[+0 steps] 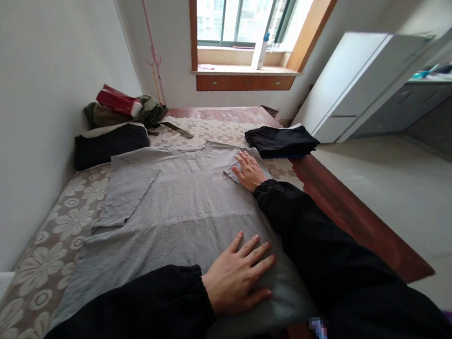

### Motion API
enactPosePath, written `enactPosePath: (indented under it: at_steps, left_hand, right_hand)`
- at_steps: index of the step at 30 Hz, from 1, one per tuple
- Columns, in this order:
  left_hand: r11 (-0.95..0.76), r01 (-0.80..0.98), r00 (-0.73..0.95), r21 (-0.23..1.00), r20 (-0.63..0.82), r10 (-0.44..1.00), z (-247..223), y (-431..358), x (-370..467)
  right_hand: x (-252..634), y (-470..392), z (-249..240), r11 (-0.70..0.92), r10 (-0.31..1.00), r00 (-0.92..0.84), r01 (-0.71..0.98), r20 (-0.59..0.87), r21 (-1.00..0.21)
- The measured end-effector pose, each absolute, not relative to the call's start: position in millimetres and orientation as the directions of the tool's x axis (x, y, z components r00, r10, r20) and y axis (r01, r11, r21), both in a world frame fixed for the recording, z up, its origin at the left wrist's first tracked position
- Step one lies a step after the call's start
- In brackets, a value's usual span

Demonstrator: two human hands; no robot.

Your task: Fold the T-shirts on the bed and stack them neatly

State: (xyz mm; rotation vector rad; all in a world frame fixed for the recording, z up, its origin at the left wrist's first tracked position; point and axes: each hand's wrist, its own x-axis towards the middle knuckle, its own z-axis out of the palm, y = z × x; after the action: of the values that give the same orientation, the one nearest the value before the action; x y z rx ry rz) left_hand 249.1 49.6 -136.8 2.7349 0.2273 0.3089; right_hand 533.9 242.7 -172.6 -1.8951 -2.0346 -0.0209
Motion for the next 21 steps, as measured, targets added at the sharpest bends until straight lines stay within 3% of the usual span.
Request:
enactPosePath:
  at_steps: [3, 6, 9, 13, 17, 21]
  left_hand:
    - [-0.894, 0.149, 0.955, 0.422, 0.173, 0.241, -128.6, 58.0, 216.1]
    - [-0.818, 0.313, 0.902, 0.482, 0.120, 0.416, -112.3, 88.6, 178.1]
    - [-0.634, 0.631, 0.713, 0.446, -0.013, 0.701, -94.0, 142.9, 137.9]
    - [-0.330, 0.892, 0.350, 0.309, -0.009, 0.937, -85.7, 232.0, 92.8]
    - [-0.063, 0.976, 0.059, 0.207, 0.026, 0.998, -94.2, 295.6, 67.6]
    - [-0.054, 0.984, 0.043, 0.168, 0.071, 0.997, -107.0, 316.0, 64.7]
  right_hand:
    - [533.0, 240.6, -170.6, 0.152, 0.930, -0.057, 0.959, 0.362, -0.239]
    - [530.2, 238.2, -171.3, 0.156, 0.917, -0.062, 0.965, 0.395, -0.213]
    - [527.3, 241.2, -173.2, 0.040, 0.969, 0.002, 0.985, 0.247, -0.167]
    - [528.5, 254.0, -166.7, -0.071, 0.997, 0.076, 0.989, 0.032, -0.126]
    - [537.0, 265.2, -152.5, -0.029, 0.996, 0.040, 0.991, 0.085, -0.132]
    - [542.8, 264.8, -154.1, -0.046, 0.975, 0.067, 0.994, 0.214, -0.102]
